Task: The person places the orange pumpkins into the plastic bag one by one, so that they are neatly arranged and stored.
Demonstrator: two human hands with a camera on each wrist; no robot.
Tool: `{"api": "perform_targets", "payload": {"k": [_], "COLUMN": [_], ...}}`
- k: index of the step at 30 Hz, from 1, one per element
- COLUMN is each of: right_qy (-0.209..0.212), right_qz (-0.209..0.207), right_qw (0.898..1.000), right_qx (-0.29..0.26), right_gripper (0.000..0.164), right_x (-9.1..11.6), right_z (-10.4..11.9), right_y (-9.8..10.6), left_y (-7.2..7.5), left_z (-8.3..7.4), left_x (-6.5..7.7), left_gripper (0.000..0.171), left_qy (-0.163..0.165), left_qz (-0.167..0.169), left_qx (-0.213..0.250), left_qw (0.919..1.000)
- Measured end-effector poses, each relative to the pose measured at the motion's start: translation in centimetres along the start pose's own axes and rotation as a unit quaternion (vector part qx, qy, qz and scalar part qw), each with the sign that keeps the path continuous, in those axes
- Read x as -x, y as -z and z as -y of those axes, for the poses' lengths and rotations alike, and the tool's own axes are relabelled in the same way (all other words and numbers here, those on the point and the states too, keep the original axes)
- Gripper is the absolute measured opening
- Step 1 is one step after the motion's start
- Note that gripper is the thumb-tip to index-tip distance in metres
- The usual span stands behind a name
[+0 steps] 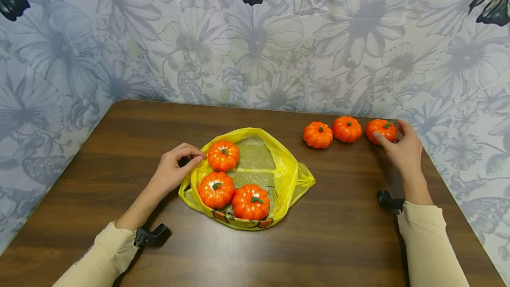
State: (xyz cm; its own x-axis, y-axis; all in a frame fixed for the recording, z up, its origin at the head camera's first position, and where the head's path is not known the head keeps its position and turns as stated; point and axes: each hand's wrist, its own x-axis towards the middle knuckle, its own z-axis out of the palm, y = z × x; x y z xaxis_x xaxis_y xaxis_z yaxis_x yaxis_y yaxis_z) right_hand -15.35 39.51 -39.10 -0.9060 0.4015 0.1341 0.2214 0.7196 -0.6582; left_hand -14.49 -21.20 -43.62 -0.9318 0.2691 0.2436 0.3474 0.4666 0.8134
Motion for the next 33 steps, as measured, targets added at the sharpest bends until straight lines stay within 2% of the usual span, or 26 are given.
{"api": "perform_targets", "payload": {"k": [8,24,33], "right_qy": [0.023,0.038,0.013], "right_qz": [0.019,-0.006,-0.015], "right_qw": [0.999,0.999,1.0], "right_qx": [0.023,0.02,0.003], "right_gripper": [0.086,0.078,0.082], "right_x": [-0.79,-1.04,-0.58], "right_z": [-0.7,-0.72,-0.31], "right_y": [-0.36,-0.63,-0.51], "left_y": [-0.1,-0.13,-0.21], "left_z": [-0.03,-0.01,0.19], "left_x": [-0.07,-0.12,-0.03], "left_gripper": [0.01,0.011,0.011], "left_qy": [0.001,-0.014,-0.006], "left_qz": [0.003,-0.004,-0.001], "left_qx": [0.0,-0.007,-0.004], "left_qw": [1.0,0.9999,1.0]}}
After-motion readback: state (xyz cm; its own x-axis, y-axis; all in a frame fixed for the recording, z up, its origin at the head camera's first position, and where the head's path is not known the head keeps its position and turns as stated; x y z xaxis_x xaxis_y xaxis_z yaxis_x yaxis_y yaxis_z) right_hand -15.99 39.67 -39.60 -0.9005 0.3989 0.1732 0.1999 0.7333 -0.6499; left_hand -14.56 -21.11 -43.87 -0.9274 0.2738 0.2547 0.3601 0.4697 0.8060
